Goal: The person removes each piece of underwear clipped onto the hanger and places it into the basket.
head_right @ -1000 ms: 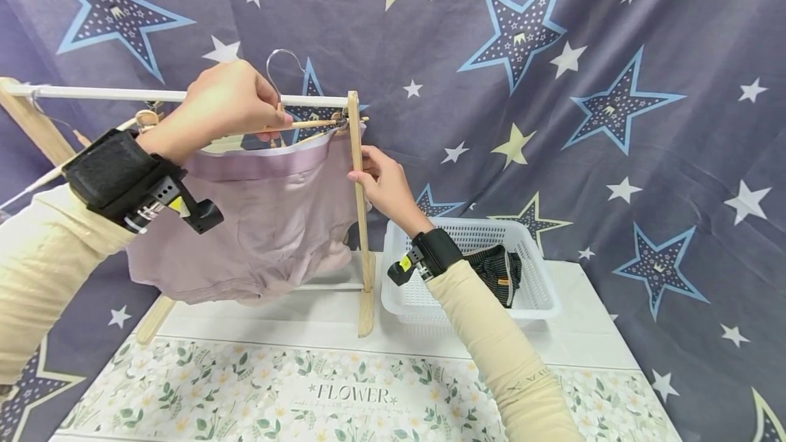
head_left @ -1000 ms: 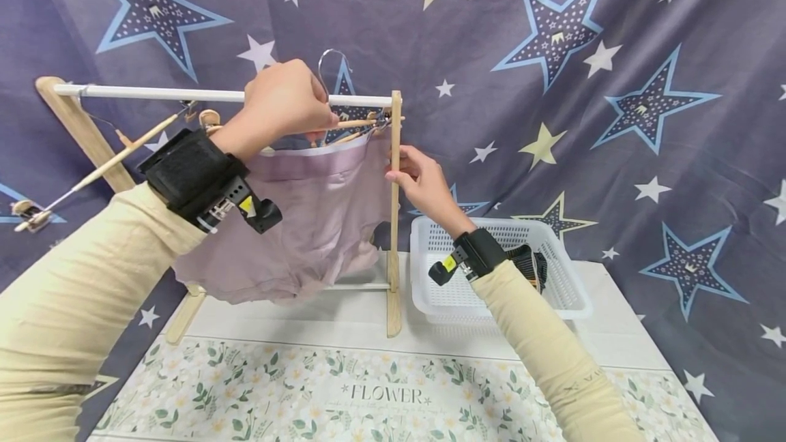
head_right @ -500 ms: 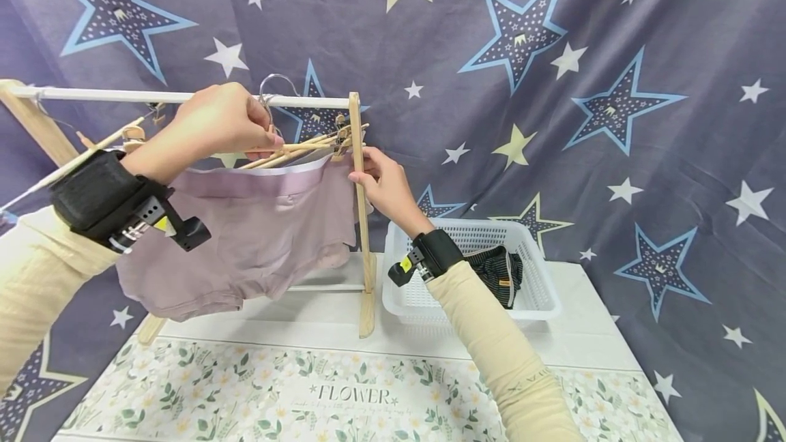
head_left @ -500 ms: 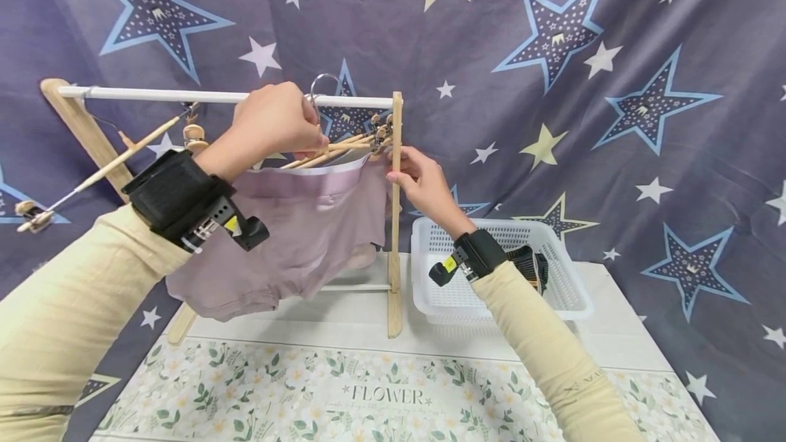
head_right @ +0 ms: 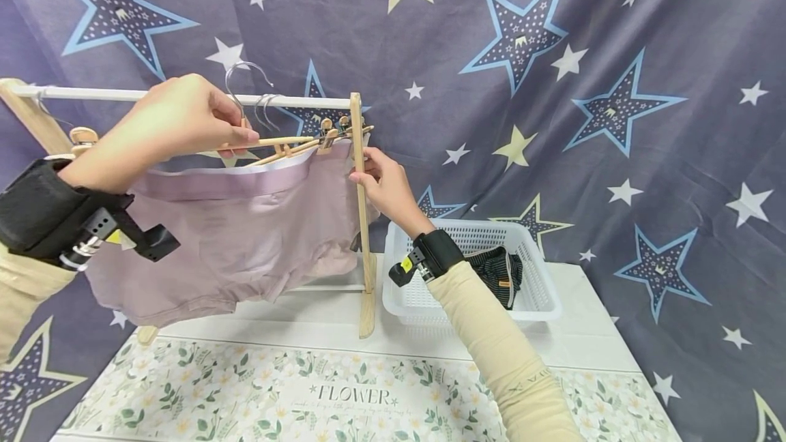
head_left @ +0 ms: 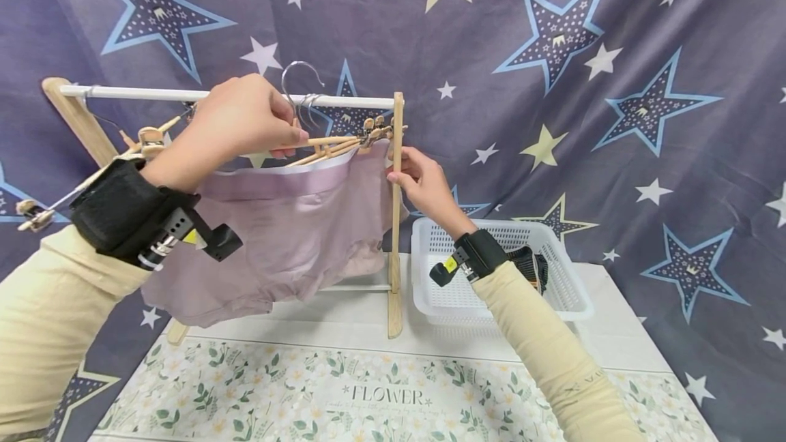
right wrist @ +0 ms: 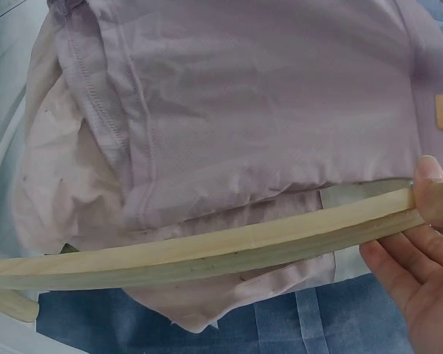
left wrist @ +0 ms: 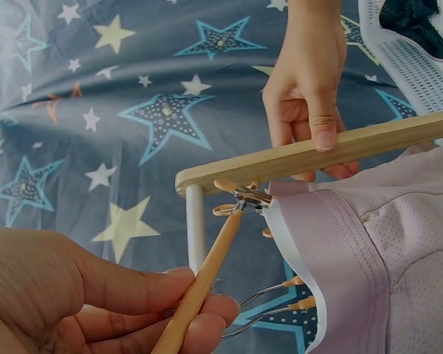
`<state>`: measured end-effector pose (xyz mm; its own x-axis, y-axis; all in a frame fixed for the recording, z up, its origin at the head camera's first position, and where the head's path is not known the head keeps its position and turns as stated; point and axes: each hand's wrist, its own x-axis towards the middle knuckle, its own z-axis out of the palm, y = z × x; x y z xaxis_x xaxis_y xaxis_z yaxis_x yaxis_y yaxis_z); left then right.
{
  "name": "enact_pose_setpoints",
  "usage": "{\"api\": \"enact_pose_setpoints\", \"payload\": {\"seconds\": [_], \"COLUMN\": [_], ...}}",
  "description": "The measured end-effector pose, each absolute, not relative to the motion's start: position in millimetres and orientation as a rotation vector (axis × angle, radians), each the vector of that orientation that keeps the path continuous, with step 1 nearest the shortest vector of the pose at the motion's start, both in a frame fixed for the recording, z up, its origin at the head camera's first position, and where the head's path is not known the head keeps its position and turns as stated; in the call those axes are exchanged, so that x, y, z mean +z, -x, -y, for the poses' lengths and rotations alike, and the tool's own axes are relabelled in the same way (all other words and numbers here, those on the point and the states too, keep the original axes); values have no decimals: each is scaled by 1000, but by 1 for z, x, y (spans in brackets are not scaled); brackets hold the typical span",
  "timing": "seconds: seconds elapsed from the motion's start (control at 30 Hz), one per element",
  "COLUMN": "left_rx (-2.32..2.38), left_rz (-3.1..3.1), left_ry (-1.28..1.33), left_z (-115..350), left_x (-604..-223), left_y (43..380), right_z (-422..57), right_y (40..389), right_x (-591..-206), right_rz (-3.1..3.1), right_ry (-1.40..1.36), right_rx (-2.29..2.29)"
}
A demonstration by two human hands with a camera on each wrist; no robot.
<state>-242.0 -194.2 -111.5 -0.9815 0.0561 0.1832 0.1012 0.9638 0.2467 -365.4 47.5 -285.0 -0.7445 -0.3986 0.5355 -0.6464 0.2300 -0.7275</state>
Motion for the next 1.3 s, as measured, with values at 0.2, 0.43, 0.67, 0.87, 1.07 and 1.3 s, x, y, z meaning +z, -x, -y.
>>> {"api": "enact_pose_setpoints", "payload": {"seconds": [0.2, 0.43, 0.67, 0.87, 1.07, 1.3], "left_rx": [-413, -495, -554, -675, -747, -767], "left_rz": [2942, 2931, 2864, 2814, 2767, 2724], "left_ry": [148, 212, 278, 310, 332, 341], "left_z": [199, 206, 200, 185, 174, 164], "left_x": [-113, -115, -125, -140, -154, -169], "left_y": [235, 228, 219, 210, 204, 201], "right_z": [-49, -50, -54, -58, -58, -61], "right_y": [368, 371, 375, 376, 356, 345], "right_x": [-285, -284, -284, -280, -259, -243], "right_rz": [2279, 2315, 2340, 2231, 2258, 2391], "right_ry": [-974, -958, -970, -1122, -1136, -1112], "right_rx": [1529, 1489, 1456, 1628, 1711, 1627]}}
